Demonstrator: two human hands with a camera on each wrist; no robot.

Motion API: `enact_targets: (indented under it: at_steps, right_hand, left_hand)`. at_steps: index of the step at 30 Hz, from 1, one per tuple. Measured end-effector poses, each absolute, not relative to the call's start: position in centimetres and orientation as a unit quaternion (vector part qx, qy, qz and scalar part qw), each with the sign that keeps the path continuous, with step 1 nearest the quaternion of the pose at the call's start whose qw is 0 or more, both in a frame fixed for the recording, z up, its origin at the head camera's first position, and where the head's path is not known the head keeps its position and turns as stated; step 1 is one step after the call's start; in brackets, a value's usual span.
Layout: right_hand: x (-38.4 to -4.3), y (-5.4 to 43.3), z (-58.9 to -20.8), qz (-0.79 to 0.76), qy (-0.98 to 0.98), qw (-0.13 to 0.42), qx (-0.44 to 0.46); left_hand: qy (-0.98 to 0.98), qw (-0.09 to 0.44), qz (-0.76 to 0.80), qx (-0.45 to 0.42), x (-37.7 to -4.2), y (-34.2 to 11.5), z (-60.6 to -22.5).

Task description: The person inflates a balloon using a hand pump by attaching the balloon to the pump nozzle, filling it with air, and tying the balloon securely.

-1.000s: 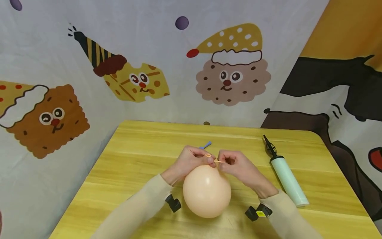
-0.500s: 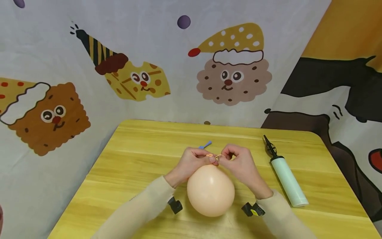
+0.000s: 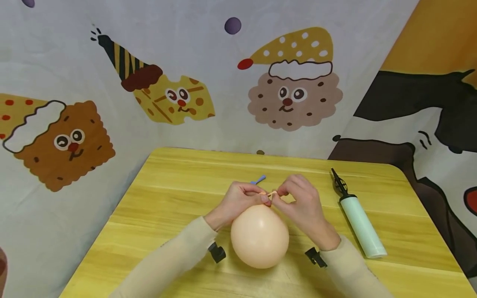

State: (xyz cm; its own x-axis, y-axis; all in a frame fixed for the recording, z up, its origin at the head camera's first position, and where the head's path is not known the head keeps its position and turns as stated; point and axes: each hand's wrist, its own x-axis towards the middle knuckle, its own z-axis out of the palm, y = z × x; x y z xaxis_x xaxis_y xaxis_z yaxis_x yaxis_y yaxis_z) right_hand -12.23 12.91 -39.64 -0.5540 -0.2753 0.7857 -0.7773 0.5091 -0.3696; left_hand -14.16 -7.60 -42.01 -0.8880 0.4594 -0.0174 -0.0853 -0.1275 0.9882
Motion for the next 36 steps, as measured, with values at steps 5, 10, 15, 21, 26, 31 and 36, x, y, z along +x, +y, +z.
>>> enact_targets:
  at_steps: [5,10,15,21,26,31,36]
  right_hand:
    - [-12.5,12.7,-39.8,0.349,-0.784,0.367,0.357]
    - [-12.6,12.5,-39.9,0.345,-0.784,0.369,0.36]
    - [-12.6,12.3,-39.9,0.345,-0.792,0.358,0.354]
    - [-12.6,12.2,-39.8,0.355,-0.804,0.332,0.343]
    - [-12.7,12.1,-39.9,0.355,-0.804,0.329,0.345]
    - [-12.8,12.1,-39.9,0.343,-0.814,0.322,0.341]
    - [-12.8,12.2,-39.8,0.349,-0.827,0.292,0.329]
  left_hand:
    - [0.627,0.199,0.74,0.138,-14.3,-8.0,-42.0]
    - [0.616,0.21,0.747,0.139,-14.4,-8.2,-42.2]
    - [0.612,0.209,0.75,0.14,-14.4,-8.3,-42.4]
    - [0.601,0.209,0.76,0.13,-14.3,-8.4,-42.6]
    - [0.596,0.215,0.764,0.123,-14.3,-8.5,-42.8]
    - [0.593,0.22,0.764,0.125,-14.3,-8.5,-42.9]
    - [0.593,0.223,0.76,0.145,-14.4,-8.8,-42.9]
